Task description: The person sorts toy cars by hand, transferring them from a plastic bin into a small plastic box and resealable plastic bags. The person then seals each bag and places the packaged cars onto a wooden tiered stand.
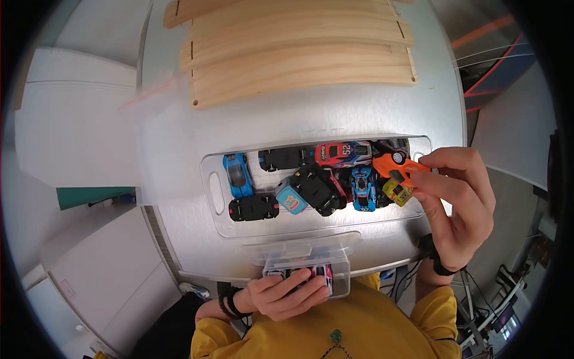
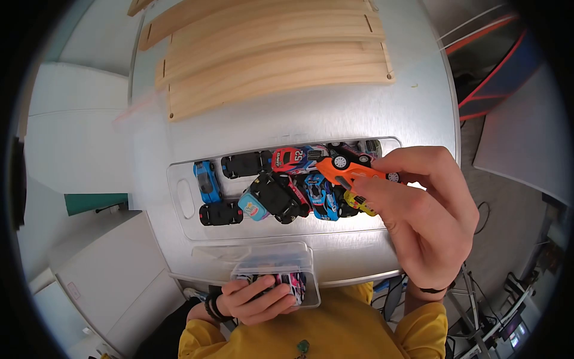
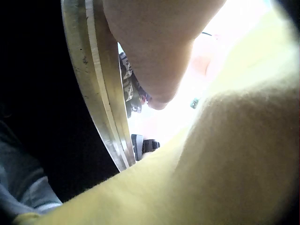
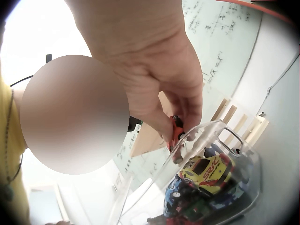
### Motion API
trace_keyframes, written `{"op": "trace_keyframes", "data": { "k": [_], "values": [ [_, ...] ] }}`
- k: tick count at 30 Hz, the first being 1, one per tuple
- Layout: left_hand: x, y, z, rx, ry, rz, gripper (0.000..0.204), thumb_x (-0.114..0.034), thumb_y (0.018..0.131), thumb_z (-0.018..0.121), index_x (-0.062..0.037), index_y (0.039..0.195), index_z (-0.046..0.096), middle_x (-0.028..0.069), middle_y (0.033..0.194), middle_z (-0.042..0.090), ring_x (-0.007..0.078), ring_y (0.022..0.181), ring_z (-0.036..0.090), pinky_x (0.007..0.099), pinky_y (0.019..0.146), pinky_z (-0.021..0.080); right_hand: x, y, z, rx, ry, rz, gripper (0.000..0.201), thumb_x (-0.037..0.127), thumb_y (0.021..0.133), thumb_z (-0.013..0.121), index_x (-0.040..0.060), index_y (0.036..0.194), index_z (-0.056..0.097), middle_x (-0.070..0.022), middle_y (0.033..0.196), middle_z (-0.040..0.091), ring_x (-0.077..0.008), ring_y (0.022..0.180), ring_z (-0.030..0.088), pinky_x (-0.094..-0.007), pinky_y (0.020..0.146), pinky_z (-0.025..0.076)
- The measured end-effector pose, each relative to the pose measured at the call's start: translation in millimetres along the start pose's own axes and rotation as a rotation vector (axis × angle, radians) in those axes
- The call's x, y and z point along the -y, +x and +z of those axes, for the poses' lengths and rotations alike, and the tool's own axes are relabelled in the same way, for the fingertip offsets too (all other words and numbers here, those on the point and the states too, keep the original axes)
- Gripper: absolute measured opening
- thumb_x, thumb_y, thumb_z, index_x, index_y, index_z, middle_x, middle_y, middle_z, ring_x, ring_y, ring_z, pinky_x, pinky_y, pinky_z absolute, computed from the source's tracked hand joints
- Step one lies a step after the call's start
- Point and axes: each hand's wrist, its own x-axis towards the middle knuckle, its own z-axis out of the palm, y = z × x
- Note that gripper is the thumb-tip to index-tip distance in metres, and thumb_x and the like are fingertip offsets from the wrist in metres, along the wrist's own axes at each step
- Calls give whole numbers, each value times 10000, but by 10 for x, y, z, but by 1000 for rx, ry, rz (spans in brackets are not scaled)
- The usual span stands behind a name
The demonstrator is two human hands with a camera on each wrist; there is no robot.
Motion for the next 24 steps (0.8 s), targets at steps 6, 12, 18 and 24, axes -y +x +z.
{"op": "trace_keyframes", "data": {
  "k": [6, 12, 18, 24],
  "values": [
    [19, 54, 13, -30, -14, -13, 312, -333, 1002, 740, -275, 1305, 790, -97, 1316, 776, 132, 1242, 715, 334, 1107, 377, -21, -8, 38, 6, -4, -23, 198, 14, 823, 810, 30, 1019, 836, -171, 1052, 725, -248, 877, 694, -306, 674, 561],
    [26, 42, 13, -26, -18, -11, 291, -310, 1006, 735, -275, 1289, 795, -96, 1317, 775, 135, 1235, 717, 326, 1091, 381, -62, 5, 33, -60, -13, -69, 186, 10, 838, 831, 2, 1022, 804, -193, 1050, 717, -250, 869, 685, -298, 672, 555],
    [33, 66, -51, 26, 5, 5, 310, -397, 976, 764, -291, 1265, 805, -98, 1310, 776, 151, 1238, 717, 355, 1118, 377, -142, -46, -54, -248, 83, -81, 224, 5, 875, 810, -42, 1087, 757, -218, 1088, 703, -236, 911, 672, -319, 751, 548],
    [-8, 33, -114, 89, 26, -14, 343, -458, 938, 800, -310, 1247, 809, -107, 1320, 763, 170, 1273, 697, 386, 1167, 362, 12, -81, -232, -192, 181, 74, 210, -20, 954, 691, -61, 1157, 724, -197, 1198, 643, -240, 1068, 640, -358, 950, 521]
  ]
}}
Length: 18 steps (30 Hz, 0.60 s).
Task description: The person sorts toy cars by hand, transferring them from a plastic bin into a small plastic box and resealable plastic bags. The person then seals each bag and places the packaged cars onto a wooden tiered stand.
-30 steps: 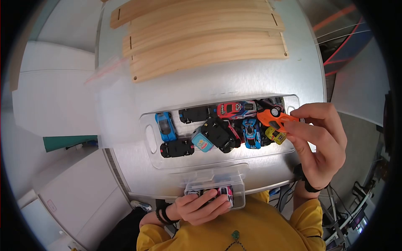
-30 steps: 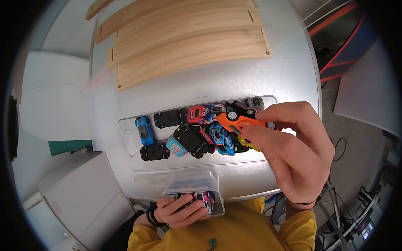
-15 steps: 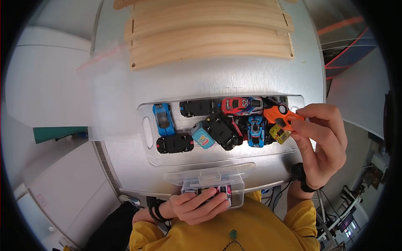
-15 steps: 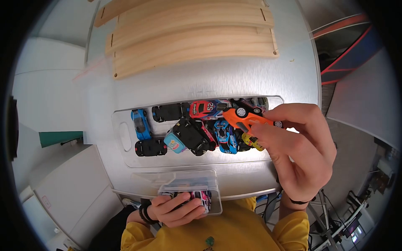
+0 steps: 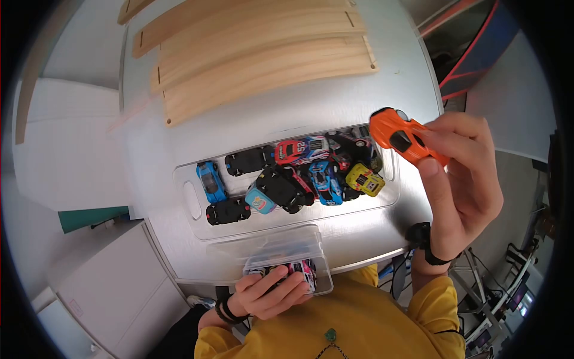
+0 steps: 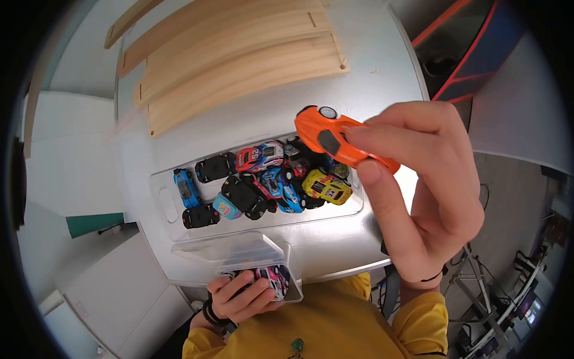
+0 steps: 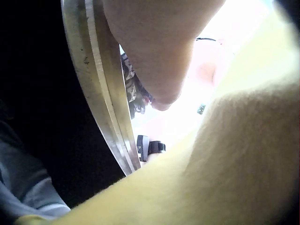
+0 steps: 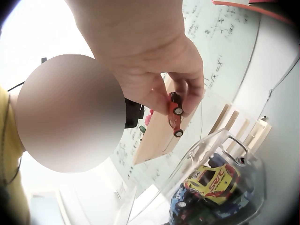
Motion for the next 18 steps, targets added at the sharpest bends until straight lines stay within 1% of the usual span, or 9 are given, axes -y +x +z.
{"op": "trace_keyframes", "data": {
  "k": [2, 4, 7, 9, 10, 12, 13, 14, 18],
  "values": [
    [-18, -36, -22, 18, -2, -3, 353, -466, 928, 811, -313, 1246, 808, -109, 1321, 760, 171, 1282, 691, 390, 1177, 354, 9, 19, -34, 44, -34, 38, 211, -30, 950, 683, -56, 1153, 734, -176, 1195, 645, -226, 1073, 637, -348, 936, 514],
    [-17, -41, -3, 33, -2, -9, 363, -473, 917, 822, -317, 1245, 807, -110, 1323, 757, 172, 1291, 685, 395, 1187, 347, -79, 35, -35, 10, -28, -12, 206, -35, 952, 683, -54, 1150, 739, -164, 1190, 648, -214, 1057, 633, -331, 896, 503],
    [-32, -41, -7, 31, 11, -30, 376, -474, 901, 841, -317, 1241, 804, -107, 1316, 758, 169, 1292, 684, 394, 1185, 345, -37, 50, -29, -34, 12, 65, 178, -54, 918, 701, -40, 1084, 764, -151, 1136, 667, -206, 1025, 635, -316, 871, 491],
    [-37, -38, -21, 36, 14, -49, 380, -477, 895, 848, -316, 1236, 801, -105, 1325, 756, 170, 1287, 686, 392, 1179, 349, -30, 61, -28, 43, -50, 25, 195, -81, 864, 712, -11, 1027, 792, -139, 1065, 682, -203, 917, 647, -304, 800, 498],
    [-35, -34, -27, 40, 18, -46, 380, -477, 895, 848, -316, 1236, 801, -105, 1325, 756, 170, 1287, 686, 392, 1179, 349, -32, 46, -13, 39, -45, 26, 195, -81, 864, 712, -11, 1027, 792, -139, 1065, 682, -203, 917, 647, -304, 800, 498],
    [-21, -38, -21, 58, 43, -34, 467, -522, 843, 893, -292, 1230, 768, -107, 1322, 728, 197, 1278, 660, 413, 1122, 392, -55, 0, 40, 194, 51, 30, 244, -104, 813, 718, 16, 1004, 811, -135, 1017, 687, -201, 813, 650, -282, 715, 492],
    [-22, -39, -22, 60, 47, -34, 467, -522, 843, 893, -292, 1230, 768, -107, 1322, 728, 197, 1278, 660, 413, 1122, 392, -62, -3, 21, 280, 46, 4, 303, -135, 808, 704, 17, 1050, 808, -142, 1041, 677, -207, 740, 641, -293, 650, 491],
    [-30, -36, -27, 56, 46, -36, 463, -518, 841, 894, -293, 1226, 769, -104, 1323, 730, 197, 1279, 661, 413, 1122, 392, -57, -23, 39, 280, 49, 0, 303, -135, 808, 704, 17, 1050, 808, -142, 1041, 677, -207, 740, 641, -293, 650, 491],
    [-19, -37, 2, 22, 40, -36, 462, -507, 836, 896, -296, 1227, 772, -98, 1324, 737, 195, 1278, 664, 410, 1120, 395, -7, -72, 135, 432, -55, 29, 311, -157, 832, 709, -9, 1094, 789, -152, 1090, 655, -250, 774, 698, -343, 698, 562]
  ]
}}
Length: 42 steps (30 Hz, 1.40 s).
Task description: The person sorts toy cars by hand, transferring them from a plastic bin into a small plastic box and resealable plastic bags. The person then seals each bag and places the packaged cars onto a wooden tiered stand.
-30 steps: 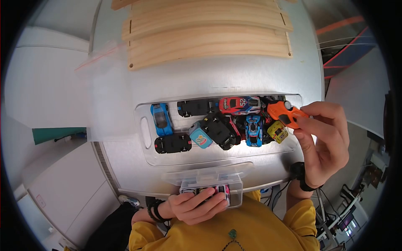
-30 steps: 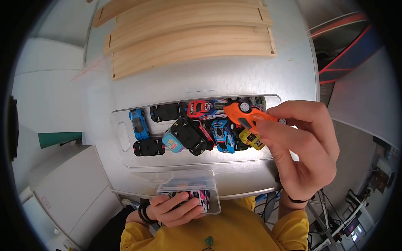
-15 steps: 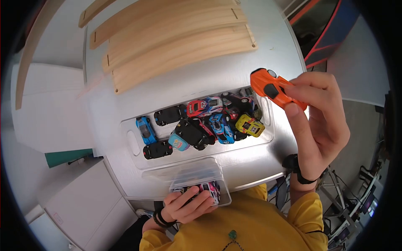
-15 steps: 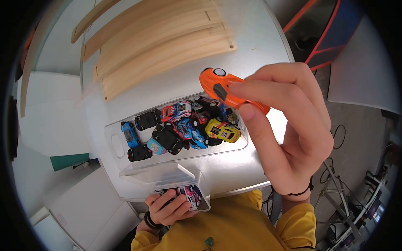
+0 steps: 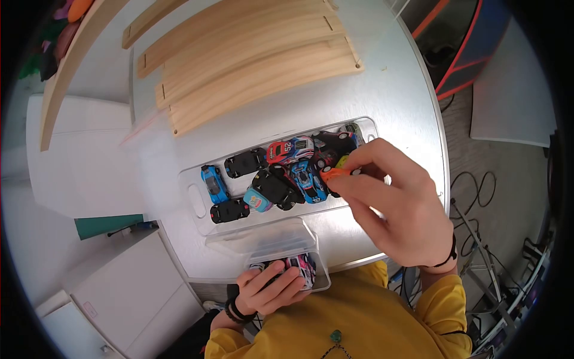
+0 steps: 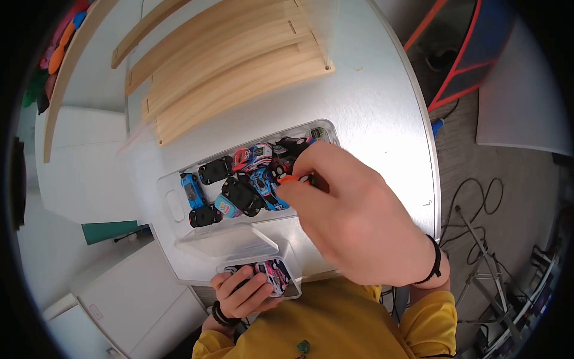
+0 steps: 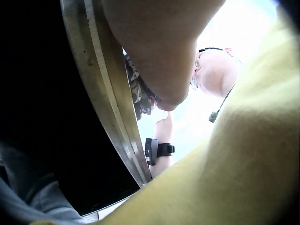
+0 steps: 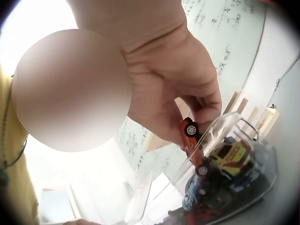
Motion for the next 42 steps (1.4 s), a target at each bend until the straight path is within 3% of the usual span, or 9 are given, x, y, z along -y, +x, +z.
{"op": "trace_keyframes", "data": {
  "k": [7, 9, 13, 20, 24, 30, 36, 40, 42],
  "values": [
    [-3, 20, -16, 17, -1, 4, 475, -495, 832, 899, -297, 1245, 773, -99, 1330, 741, 189, 1269, 672, 396, 1104, 403, 83, 50, 199, 54, 167, -47, 269, -119, 873, 755, -17, 1118, 795, -157, 1147, 665, -256, 843, 723, -332, 725, 588],
    [-10, 37, 10, -31, -47, -10, 360, -436, 904, 851, -301, 1235, 813, -82, 1329, 769, 174, 1267, 698, 360, 1123, 372, 83, 53, 175, -10, 115, -63, 295, -130, 842, 757, -14, 1109, 800, -153, 1137, 677, -236, 832, 723, -319, 717, 584],
    [-10, 44, 19, -53, -49, -4, 347, -437, 910, 847, -303, 1229, 814, -83, 1318, 772, 174, 1258, 702, 348, 1102, 377, 85, 63, 64, -202, 60, -6, 323, -148, 777, 739, -10, 1062, 803, -134, 1049, 719, -214, 805, 706, -311, 693, 566],
    [-2, 57, 11, -28, -38, 0, 328, -444, 919, 836, -313, 1219, 815, -96, 1309, 773, 168, 1243, 709, 347, 1097, 380, 3, 92, 135, -42, 12, -139, 269, -89, 803, 808, -12, 1059, 786, -139, 1049, 739, -277, 868, 696, -354, 727, 557],
    [-5, 31, -4, 11, -15, 9, 472, -499, 846, 898, -312, 1262, 773, -113, 1334, 741, 179, 1250, 688, 387, 1082, 411, -27, 120, 153, -139, -63, -171, 273, -109, 782, 809, -13, 1036, 783, -133, 1032, 736, -282, 857, 684, -374, 710, 548],
    [8, 7, -10, 30, -14, 21, 494, -522, 850, 891, -312, 1280, 769, -120, 1335, 734, 177, 1249, 684, 383, 1074, 407, -61, 102, 105, -207, -124, -198, 318, -116, 726, 811, -18, 1028, 793, -123, 982, 731, -269, 818, 675, -365, 666, 529],
    [5, -10, -11, 34, -12, 21, 487, -524, 875, 869, -315, 1302, 763, -116, 1355, 727, 181, 1276, 672, 394, 1128, 390, -89, 100, 167, 29, -74, -252, 300, -30, 730, 787, -52, 1030, 787, -150, 1001, 712, -290, 832, 664, -370, 667, 542],
    [-6, -6, -8, 38, -7, 21, 482, -521, 886, 859, -315, 1311, 760, -115, 1365, 724, 183, 1289, 670, 397, 1143, 387, -93, 87, 150, 24, -140, -281, 315, -9, 701, 775, -62, 1011, 784, -166, 1025, 711, -298, 845, 662, -369, 673, 555],
    [-8, -3, 9, 6, -22, 9, 357, -478, 927, 822, -328, 1250, 806, -106, 1350, 755, 168, 1294, 690, 381, 1164, 358, -77, 76, 157, -17, -188, -314, 347, 3, 667, 778, -60, 1007, 784, -159, 1019, 720, -298, 834, 666, -370, 664, 561]
  ]
}}
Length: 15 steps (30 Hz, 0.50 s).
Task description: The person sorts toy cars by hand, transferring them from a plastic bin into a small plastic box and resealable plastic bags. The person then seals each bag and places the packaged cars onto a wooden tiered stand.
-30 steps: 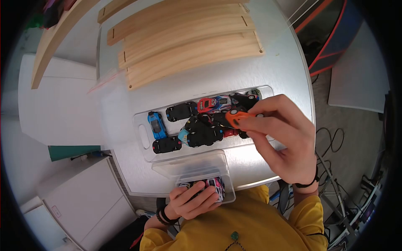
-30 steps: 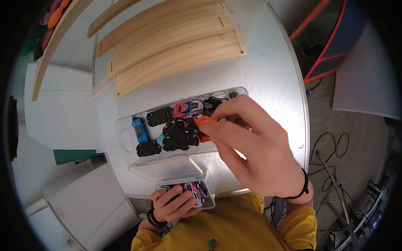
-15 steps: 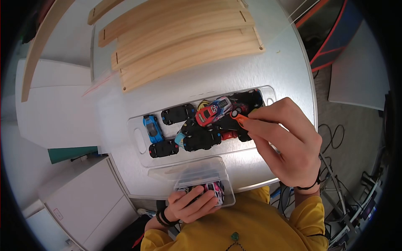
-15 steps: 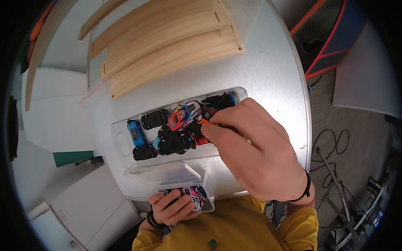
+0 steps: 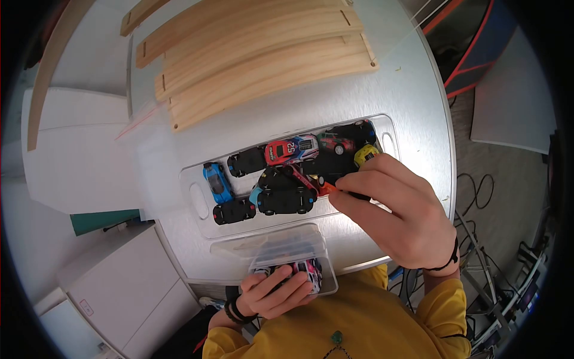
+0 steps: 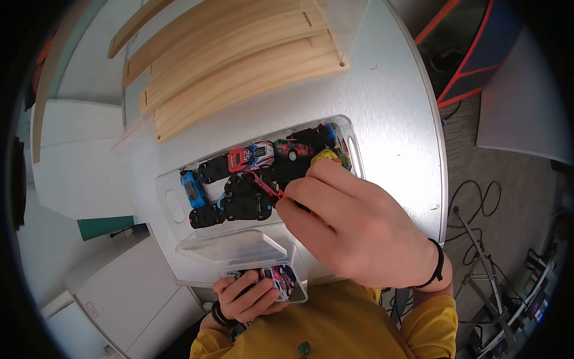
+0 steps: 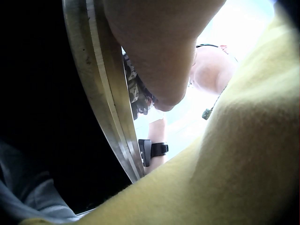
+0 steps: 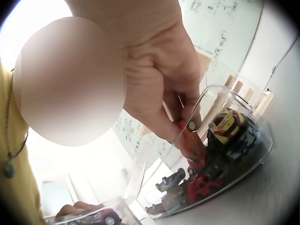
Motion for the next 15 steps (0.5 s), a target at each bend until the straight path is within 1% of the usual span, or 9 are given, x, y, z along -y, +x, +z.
{"op": "trace_keyframes", "data": {
  "k": [1, 3, 4, 6, 10, 12, 15],
  "values": [
    [-2, -1, -7, -1, 2, 0, 357, -478, 927, 822, -328, 1250, 806, -106, 1350, 755, 168, 1294, 690, 381, 1164, 358, 8, -2, -3, 0, 0, -2, 347, 3, 667, 778, -60, 1007, 784, -159, 1019, 720, -298, 834, 666, -370, 664, 561],
    [-1, 3, -24, 23, 12, 9, 474, -506, 881, 870, -309, 1299, 765, -104, 1354, 733, 188, 1298, 673, 389, 1123, 396, 15, 1, -14, -75, -40, -17, 345, -4, 654, 790, -56, 994, 784, -149, 1001, 730, -286, 810, 669, -367, 642, 555],
    [-1, 4, -24, 21, 15, 7, 474, -506, 881, 870, -309, 1299, 765, -104, 1354, 733, 188, 1298, 673, 389, 1123, 396, 13, -1, -14, -74, -40, -20, 345, -4, 654, 790, -56, 994, 784, -149, 1001, 730, -286, 810, 669, -367, 642, 555],
    [-1, 5, -23, 13, 8, 11, 467, -498, 878, 876, -307, 1290, 768, -102, 1346, 737, 190, 1286, 678, 381, 1101, 403, -2, -4, -13, -199, -94, -29, 328, -38, 658, 806, -49, 986, 788, -145, 985, 735, -269, 788, 669, -351, 621, 538],
    [-4, -4, -1, 2, 1, 6, 462, -499, 880, 875, -305, 1286, 769, -101, 1348, 737, 190, 1279, 681, 378, 1088, 405, -45, 5, -56, -227, -81, -22, 318, -65, 669, 821, -41, 985, 794, -141, 985, 737, -254, 782, 665, -337, 601, 514],
    [-3, -4, 8, -18, -12, 2, 349, -469, 922, 831, -317, 1236, 813, -97, 1328, 766, 170, 1281, 697, 381, 1177, 352, -30, 4, -40, -225, -44, 27, 301, -70, 677, 833, -30, 972, 794, -132, 978, 738, -252, 774, 659, -336, 603, 503],
    [-2, 1, 4, -18, -11, 1, 345, -465, 921, 833, -313, 1230, 816, -94, 1323, 769, 172, 1275, 701, 377, 1172, 355, -60, 7, 1, -205, -91, 30, 256, -77, 704, 829, -27, 951, 789, -127, 972, 738, -253, 770, 659, -341, 624, 511]
  ]
}}
